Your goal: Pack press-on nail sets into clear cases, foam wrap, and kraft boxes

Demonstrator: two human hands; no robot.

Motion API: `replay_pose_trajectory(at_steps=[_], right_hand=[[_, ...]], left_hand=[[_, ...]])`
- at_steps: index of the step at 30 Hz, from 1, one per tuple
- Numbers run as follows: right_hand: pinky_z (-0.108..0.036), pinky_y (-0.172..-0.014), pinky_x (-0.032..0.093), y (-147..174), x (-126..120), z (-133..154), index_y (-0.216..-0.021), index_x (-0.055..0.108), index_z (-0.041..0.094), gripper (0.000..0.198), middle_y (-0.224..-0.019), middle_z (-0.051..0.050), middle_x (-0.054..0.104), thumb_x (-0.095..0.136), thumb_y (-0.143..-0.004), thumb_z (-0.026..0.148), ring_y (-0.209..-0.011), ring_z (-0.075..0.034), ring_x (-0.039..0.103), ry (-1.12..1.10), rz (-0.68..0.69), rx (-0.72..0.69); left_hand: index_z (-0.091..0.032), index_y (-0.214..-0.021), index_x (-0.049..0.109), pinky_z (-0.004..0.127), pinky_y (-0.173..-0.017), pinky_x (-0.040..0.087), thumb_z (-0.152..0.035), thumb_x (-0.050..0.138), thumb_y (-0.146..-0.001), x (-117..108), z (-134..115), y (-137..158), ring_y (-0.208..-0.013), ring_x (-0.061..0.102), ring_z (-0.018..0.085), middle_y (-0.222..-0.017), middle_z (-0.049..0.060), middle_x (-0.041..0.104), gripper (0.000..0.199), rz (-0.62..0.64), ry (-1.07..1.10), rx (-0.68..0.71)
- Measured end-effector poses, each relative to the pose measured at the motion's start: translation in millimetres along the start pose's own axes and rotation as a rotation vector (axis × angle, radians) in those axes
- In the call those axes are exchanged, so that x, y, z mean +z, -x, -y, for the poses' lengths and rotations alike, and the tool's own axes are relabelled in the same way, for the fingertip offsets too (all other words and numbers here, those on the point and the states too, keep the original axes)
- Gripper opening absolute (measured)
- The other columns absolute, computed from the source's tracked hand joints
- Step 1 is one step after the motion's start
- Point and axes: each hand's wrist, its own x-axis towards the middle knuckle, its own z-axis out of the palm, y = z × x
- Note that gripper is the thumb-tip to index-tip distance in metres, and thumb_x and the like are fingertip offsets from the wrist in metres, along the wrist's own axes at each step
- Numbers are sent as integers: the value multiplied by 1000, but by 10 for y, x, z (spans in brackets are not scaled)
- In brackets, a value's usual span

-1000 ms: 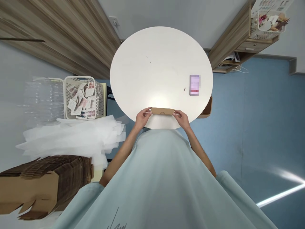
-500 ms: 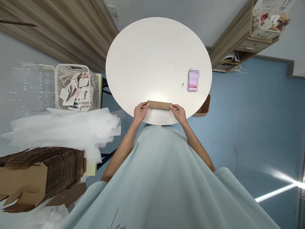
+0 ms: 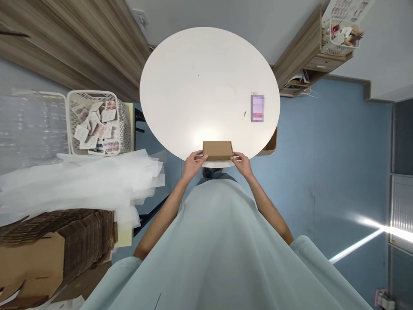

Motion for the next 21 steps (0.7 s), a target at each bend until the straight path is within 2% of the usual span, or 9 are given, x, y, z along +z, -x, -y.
replay_pose_trajectory(at_steps=[7,11,15,21], right_hand=[[-46,-103,60,369,177,-273,-121,82,23,40,-128,-9,81,72,-90,46,-99,-27,77,29,-5,103],[-48,-105,59,580,134,-343,-122,84,26,44,-125,-6,82,78,-85,50,-105,-29,78,-138,-49,167],[-49,-97,62,759,-80,-387,-126,82,26,61,-126,-5,82,86,-76,60,-108,-31,78,-363,-75,230],[-46,-95,60,912,-586,-507,-127,82,24,71,-124,-9,82,93,-69,63,-105,-30,78,-498,-129,267]], left_hand=[[-16,-132,71,48,-96,64,-51,76,-89,123,501,142,-107,75,29,-139,19,71,56,22,-40,-20],[-17,-135,71,47,-97,64,-52,76,-87,177,590,181,-108,75,29,-137,18,70,60,78,-24,4],[-21,-142,68,48,-102,62,-54,79,-85,279,449,248,-117,74,30,-143,16,69,67,174,54,35],[-18,-149,65,49,-109,59,-57,78,-86,576,-17,344,-116,76,31,-143,15,71,76,323,61,60]])
